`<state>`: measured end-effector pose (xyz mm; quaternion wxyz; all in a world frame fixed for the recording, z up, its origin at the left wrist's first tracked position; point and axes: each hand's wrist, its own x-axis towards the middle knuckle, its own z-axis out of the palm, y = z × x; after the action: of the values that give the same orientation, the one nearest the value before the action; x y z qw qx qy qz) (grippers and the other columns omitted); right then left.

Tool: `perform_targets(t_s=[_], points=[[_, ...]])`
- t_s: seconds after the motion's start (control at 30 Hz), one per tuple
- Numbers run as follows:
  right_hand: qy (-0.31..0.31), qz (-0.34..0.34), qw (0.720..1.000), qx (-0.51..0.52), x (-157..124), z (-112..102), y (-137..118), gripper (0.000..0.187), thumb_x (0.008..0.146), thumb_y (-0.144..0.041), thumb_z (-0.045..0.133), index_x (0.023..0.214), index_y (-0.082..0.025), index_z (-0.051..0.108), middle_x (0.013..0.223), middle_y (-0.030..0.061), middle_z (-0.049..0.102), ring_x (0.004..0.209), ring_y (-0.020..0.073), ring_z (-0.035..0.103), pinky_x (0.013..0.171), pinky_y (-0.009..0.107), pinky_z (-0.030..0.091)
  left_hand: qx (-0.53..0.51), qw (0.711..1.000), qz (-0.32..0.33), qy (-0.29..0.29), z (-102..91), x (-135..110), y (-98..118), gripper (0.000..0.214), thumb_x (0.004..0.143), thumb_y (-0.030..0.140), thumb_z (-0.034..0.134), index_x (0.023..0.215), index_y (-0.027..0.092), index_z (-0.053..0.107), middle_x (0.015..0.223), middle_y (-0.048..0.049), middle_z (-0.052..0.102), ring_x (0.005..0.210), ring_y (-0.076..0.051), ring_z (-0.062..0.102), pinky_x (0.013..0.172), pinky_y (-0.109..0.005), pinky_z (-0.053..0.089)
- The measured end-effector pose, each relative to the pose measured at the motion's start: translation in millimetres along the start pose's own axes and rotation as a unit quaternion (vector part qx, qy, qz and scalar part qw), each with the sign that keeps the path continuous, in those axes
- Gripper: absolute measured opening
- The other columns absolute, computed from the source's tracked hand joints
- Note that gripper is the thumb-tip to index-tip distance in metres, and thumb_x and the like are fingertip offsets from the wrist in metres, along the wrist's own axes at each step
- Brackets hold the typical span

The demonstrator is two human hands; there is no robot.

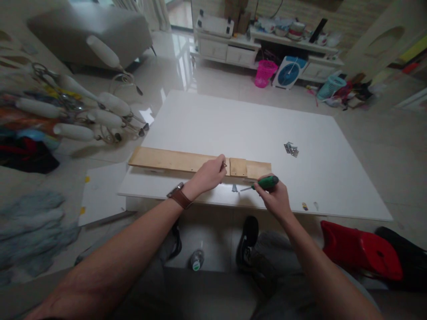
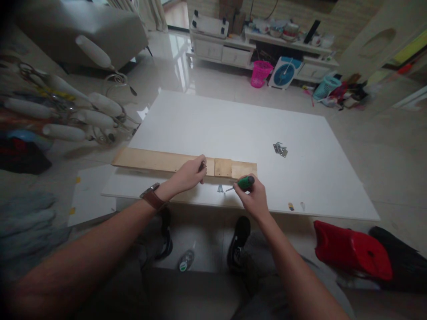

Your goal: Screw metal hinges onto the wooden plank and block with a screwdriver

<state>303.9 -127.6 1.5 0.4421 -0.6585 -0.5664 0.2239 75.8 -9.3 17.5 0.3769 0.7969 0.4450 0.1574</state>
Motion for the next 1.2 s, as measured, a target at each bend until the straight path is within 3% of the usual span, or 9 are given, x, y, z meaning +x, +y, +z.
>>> perform_targets(t_s=[0.27,0.53,0.7,1.03,1.2], points=[[-0.001,0.031,0.999,0.044,-6,2,14,0.026,0.084,-0.044,0.077,0.083,-0.020,0.066,0.077,0.0019,0.066,0.068,0.0162,0.061,0.060,0.029,0.053,0.042,0.999,-0.006,-0.023,8.5,-2,2,0.005,0.097,0.019,0.043,0.097,0.021,0.047,0.084,-0.0045,0.065,0.073,-0.019,0.063,0.069,-0.032,0.042],[-0.001,0.037,0.997,0.070,-8,6,14,0.028,0.085,-0.045,0.076,0.084,-0.020,0.065,0.076,0.0016,0.065,0.070,0.0163,0.061,0.062,0.029,0.053,0.091,0.995,0.007,-0.038,16.9,-4,7,0.012,0.098,0.021,0.039,0.106,0.020,0.048,0.091,-0.0079,0.068,0.080,-0.022,0.066,0.073,-0.033,0.046],[-0.001,0.025,0.998,0.056,-11,9,12,0.023,0.086,-0.041,0.075,0.084,-0.021,0.064,0.080,0.0016,0.065,0.072,0.0160,0.061,0.064,0.029,0.054,0.173,0.978,0.055,-0.104,22.0,-6,13,0.018,0.098,0.021,0.040,0.112,0.019,0.050,0.102,-0.0137,0.074,0.093,-0.028,0.069,0.082,-0.037,0.049],[-0.005,0.020,0.998,0.052,-10,11,13,0.023,0.086,-0.042,0.075,0.086,-0.021,0.065,0.082,0.0016,0.065,0.073,0.0161,0.061,0.064,0.029,0.055,0.201,0.966,0.061,-0.148,19.5,-8,16,0.023,0.099,0.019,0.037,0.118,0.018,0.051,0.109,-0.0162,0.075,0.098,-0.029,0.070,0.086,-0.038,0.051],[0.031,0.012,0.999,0.043,-9,5,10,0.021,0.085,-0.039,0.075,0.085,-0.021,0.064,0.082,0.0015,0.064,0.075,0.0164,0.062,0.064,0.029,0.055,0.208,0.964,0.058,-0.152,17.2,-9,16,0.025,0.099,0.020,0.038,0.119,0.017,0.051,0.112,-0.0178,0.075,0.101,-0.029,0.071,0.088,-0.039,0.051]])
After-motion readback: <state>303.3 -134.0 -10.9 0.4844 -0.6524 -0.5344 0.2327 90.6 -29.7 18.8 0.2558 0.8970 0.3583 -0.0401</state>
